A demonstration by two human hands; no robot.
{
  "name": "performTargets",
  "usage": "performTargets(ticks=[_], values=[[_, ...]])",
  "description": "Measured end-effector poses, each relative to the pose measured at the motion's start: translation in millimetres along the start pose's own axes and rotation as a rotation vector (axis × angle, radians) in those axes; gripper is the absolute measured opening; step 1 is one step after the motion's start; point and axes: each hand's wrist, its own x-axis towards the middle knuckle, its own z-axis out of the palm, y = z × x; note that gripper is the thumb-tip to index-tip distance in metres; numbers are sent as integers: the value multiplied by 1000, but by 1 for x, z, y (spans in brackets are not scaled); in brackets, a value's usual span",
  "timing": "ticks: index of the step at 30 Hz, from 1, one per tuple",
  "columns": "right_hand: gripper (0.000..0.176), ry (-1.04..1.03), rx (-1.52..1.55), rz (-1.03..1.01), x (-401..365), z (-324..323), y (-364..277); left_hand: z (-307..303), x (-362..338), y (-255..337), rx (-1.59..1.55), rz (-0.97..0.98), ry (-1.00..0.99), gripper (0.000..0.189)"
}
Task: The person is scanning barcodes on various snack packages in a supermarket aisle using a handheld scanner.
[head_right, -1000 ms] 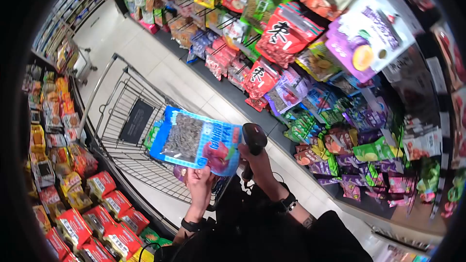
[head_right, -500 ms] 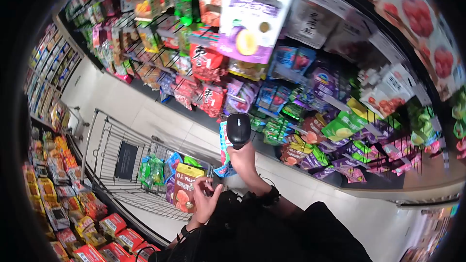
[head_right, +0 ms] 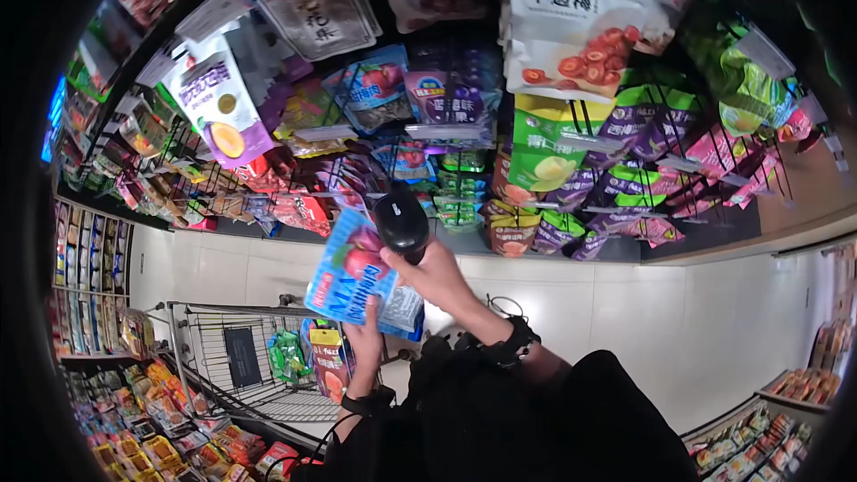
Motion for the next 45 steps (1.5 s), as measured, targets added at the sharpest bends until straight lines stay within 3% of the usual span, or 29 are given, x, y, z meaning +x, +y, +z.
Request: performTargets(ticks=[1, 2, 5, 8, 11, 12, 13, 15, 18, 21, 28, 31, 34, 37, 40, 41, 42, 44, 45], values=[[34, -19, -60, 24, -5, -18, 0, 1, 1, 13, -47, -84, 61, 28], [39, -15, -102, -82, -7, -35, 13, -7, 4, 20, -53, -192, 62, 29], [35, -115, -354, -7, -33, -86, 8, -20, 11, 34, -358, -250, 157, 35], [36, -241, -284, 351, -58, -110, -2, -27, 12, 64, -462, -215, 237, 40], [37, -406, -316, 308, -73, -110, -13, -33, 8, 79, -542, -212, 276, 40], [36, -417, -374, 150, -75, -106, -14, -32, 7, 82, -546, -190, 269, 40], [35, -453, -456, 174, -75, -101, -23, -31, 6, 85, -548, -167, 260, 39], [40, -467, -473, 38, -72, -91, -30, -27, 4, 94, -539, -184, 258, 37], [31, -438, -512, 72, -63, -84, -35, -21, 1, 109, -489, -192, 272, 33], [43, -486, -520, 258, -55, -84, -39, -22, -3, 113, -448, -193, 285, 30], [36, -505, -509, 208, -52, -75, -42, -24, -6, 112, -426, -185, 324, 29], [38, -461, -477, 189, -51, -68, -32, -30, -1, 113, -347, -244, 285, 30], [44, -280, -371, -95, -47, -52, -12, -36, 9, 105, -256, -260, 243, 31], [50, -292, -41, -162, -27, -19, -9, -20, 16, 113, -358, -312, 172, 31], [58, -294, -246, -213, -16, 13, -20, -14, 22, 106, -357, -360, 55, 31], [60, -278, -364, -211, -17, 22, -24, -14, 20, 104, -353, -370, -40, 41], [66, -220, -424, -334, -20, 32, -25, -13, 16, 106, -444, -331, -144, 49], [71, -311, -344, -161, -24, 39, -37, -25, 16, 107, -488, -305, -373, 75], [73, -358, -255, -39, -25, 41, -44, -23, 12, 123, -623, -381, -279, 71]])
